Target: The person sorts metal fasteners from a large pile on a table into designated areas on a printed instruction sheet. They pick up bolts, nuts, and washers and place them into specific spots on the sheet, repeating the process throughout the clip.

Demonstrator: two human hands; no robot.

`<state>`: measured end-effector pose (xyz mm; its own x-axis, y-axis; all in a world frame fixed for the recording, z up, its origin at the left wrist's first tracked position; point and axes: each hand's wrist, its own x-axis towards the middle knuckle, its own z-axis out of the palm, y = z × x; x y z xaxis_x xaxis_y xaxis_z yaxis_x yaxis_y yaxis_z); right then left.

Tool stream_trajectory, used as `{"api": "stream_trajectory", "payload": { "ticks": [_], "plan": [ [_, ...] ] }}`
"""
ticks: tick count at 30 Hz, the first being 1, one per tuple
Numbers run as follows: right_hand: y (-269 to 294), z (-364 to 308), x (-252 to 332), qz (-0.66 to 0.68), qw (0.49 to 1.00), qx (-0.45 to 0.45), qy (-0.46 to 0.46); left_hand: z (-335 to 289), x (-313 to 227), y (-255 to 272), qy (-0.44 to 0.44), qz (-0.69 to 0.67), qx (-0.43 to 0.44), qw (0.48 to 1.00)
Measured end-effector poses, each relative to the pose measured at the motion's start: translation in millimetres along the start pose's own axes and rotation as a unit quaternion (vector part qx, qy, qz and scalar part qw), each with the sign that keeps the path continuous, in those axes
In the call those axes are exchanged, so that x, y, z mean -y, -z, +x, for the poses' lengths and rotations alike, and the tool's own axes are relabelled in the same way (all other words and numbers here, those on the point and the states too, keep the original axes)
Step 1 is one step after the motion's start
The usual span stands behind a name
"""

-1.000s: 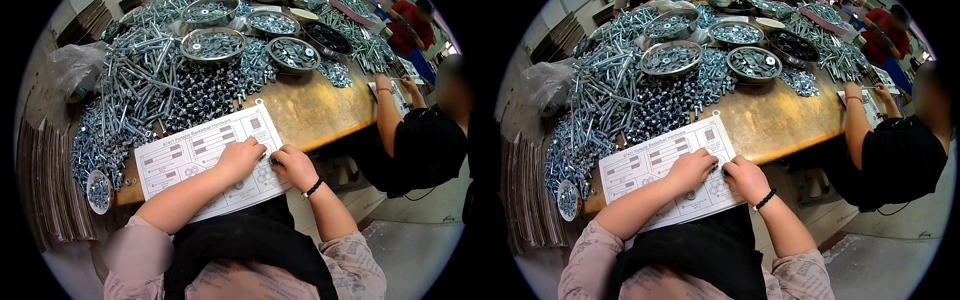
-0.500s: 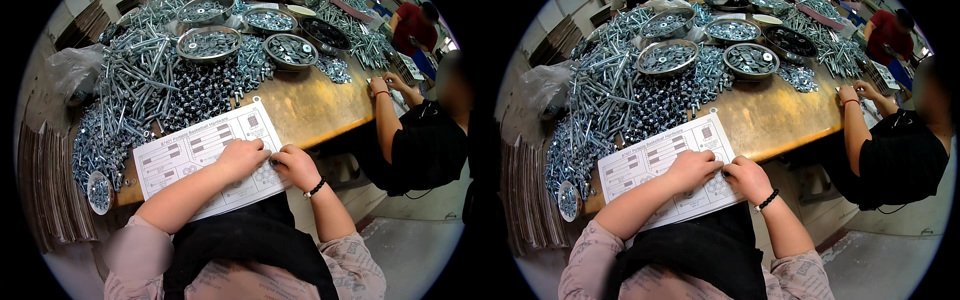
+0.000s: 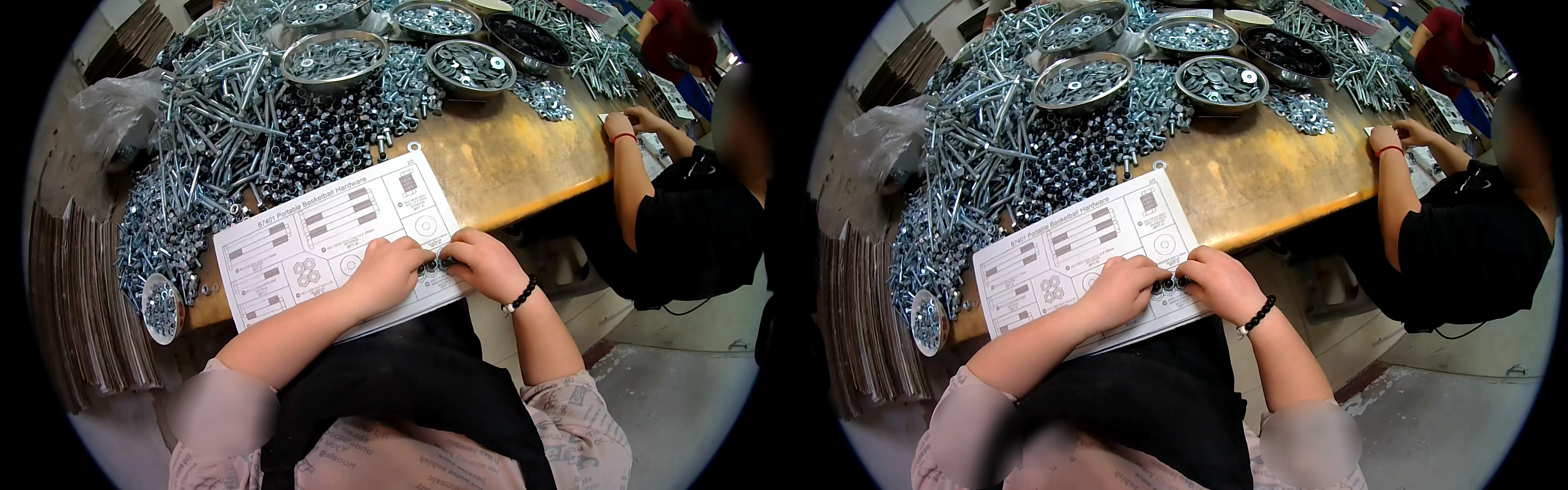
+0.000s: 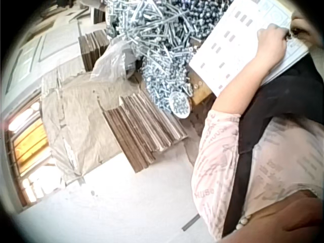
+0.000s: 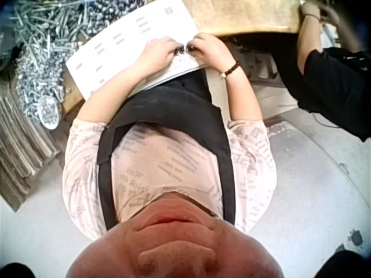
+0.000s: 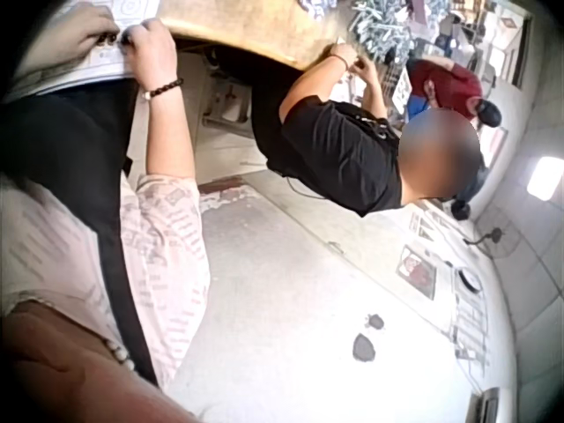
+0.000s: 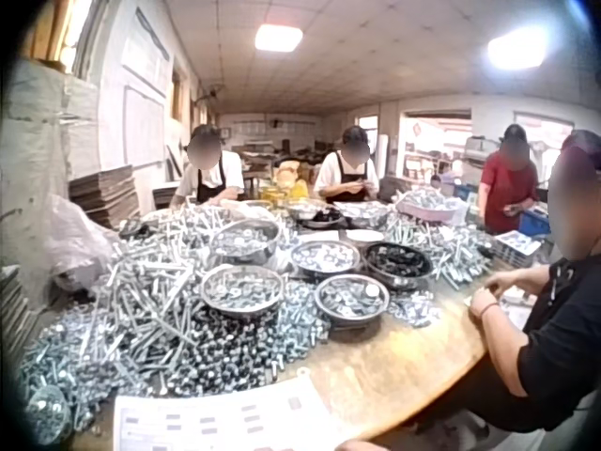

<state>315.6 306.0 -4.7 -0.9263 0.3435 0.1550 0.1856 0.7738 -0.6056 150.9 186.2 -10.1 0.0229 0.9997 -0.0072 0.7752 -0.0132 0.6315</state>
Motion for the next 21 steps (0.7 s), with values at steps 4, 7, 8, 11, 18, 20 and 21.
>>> {"api": "stream_trajectory", "payload": {
  "ticks": [4, 7, 8, 11, 18, 20, 21],
  "plan": [
    [0, 1, 1, -0.009, 1.0, 0.01, 0.007, -4, 1, -4, 0.0, -0.011, 0.009, 1.0],
    [2, 1, 0, 0.001, 1.0, 0.011, 0.004, -5, -2, -4, 0.0, -0.014, 0.001, 1.0],
    [3, 1, 0, 0.006, 1.0, 0.011, 0.001, -6, -4, -2, 0.002, -0.017, -0.002, 1.0],
    [3, 1, -2, 0.014, 1.0, 0.009, -0.003, -6, -2, -2, 0.006, -0.025, -0.003, 1.0],
    [15, 6, 2, 0.016, 0.999, 0.029, 0.003, -11, -3, 3, -0.006, -0.025, -0.038, 0.999],
    [25, 14, 10, 0.059, 0.996, 0.01, -0.059, -16, 1, 14, -0.022, -0.036, -0.061, 0.997],
    [32, 22, 17, 0.05, 0.995, 0.015, -0.079, -18, 5, 19, -0.024, -0.046, -0.066, 0.996]
  ]
}}
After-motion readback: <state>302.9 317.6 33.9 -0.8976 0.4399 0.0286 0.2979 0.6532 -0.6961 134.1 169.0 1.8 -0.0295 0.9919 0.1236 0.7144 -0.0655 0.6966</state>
